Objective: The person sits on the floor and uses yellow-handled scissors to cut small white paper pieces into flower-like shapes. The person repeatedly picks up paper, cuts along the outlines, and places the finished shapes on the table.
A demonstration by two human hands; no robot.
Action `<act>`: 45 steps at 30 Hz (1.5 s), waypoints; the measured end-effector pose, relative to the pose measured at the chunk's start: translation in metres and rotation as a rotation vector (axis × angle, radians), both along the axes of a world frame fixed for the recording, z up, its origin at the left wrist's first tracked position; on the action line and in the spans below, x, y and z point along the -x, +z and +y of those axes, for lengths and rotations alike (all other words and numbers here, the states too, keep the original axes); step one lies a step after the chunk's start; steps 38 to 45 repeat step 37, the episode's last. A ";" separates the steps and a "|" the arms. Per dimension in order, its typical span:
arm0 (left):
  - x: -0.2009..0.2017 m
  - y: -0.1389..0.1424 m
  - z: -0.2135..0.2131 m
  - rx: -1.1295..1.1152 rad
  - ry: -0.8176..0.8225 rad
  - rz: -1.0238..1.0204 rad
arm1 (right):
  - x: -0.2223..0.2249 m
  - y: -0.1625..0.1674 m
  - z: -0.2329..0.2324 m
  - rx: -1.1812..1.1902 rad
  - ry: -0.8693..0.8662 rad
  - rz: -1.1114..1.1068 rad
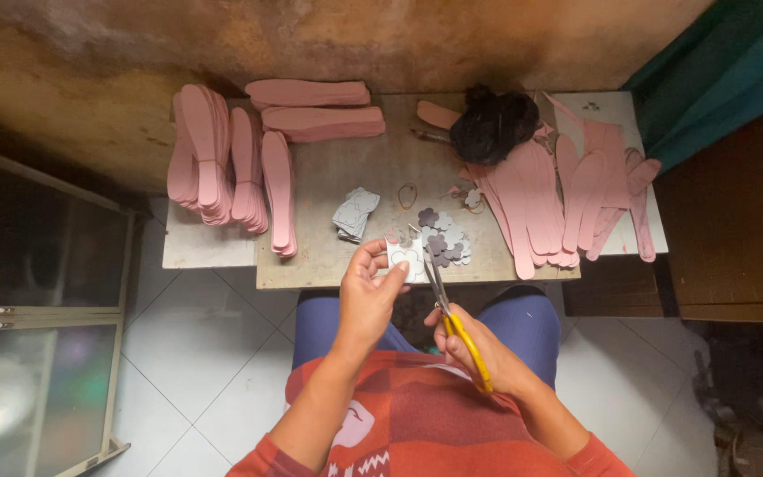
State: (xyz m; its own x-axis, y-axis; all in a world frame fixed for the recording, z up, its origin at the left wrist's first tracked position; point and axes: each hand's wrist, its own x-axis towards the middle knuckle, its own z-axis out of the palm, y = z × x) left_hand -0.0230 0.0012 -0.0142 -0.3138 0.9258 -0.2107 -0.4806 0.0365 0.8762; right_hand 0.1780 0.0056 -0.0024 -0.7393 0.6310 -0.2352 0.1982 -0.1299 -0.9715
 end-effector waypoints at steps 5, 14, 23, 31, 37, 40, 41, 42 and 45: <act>-0.009 0.002 -0.017 -0.003 -0.042 -0.025 | -0.001 0.013 -0.001 -0.254 0.035 -0.058; -0.022 0.004 -0.026 0.056 -0.007 -0.043 | -0.004 0.016 -0.003 -0.191 0.011 -0.091; -0.023 0.009 -0.026 0.056 -0.002 -0.029 | -0.010 0.019 -0.006 -0.206 0.017 -0.125; -0.027 0.011 -0.027 0.032 0.009 -0.035 | -0.009 0.016 -0.008 -0.167 -0.006 -0.038; -0.028 0.006 -0.028 0.010 0.013 -0.046 | -0.012 0.010 -0.011 -0.236 -0.035 -0.130; -0.028 0.006 -0.028 0.010 0.013 -0.046 | -0.012 0.010 -0.011 -0.236 -0.035 -0.130; -0.028 0.006 -0.028 0.010 0.013 -0.046 | -0.012 0.010 -0.011 -0.236 -0.035 -0.130; -0.028 0.006 -0.028 0.010 0.013 -0.046 | -0.012 0.010 -0.011 -0.236 -0.035 -0.130; -0.028 0.006 -0.028 0.010 0.013 -0.046 | -0.012 0.010 -0.011 -0.236 -0.035 -0.130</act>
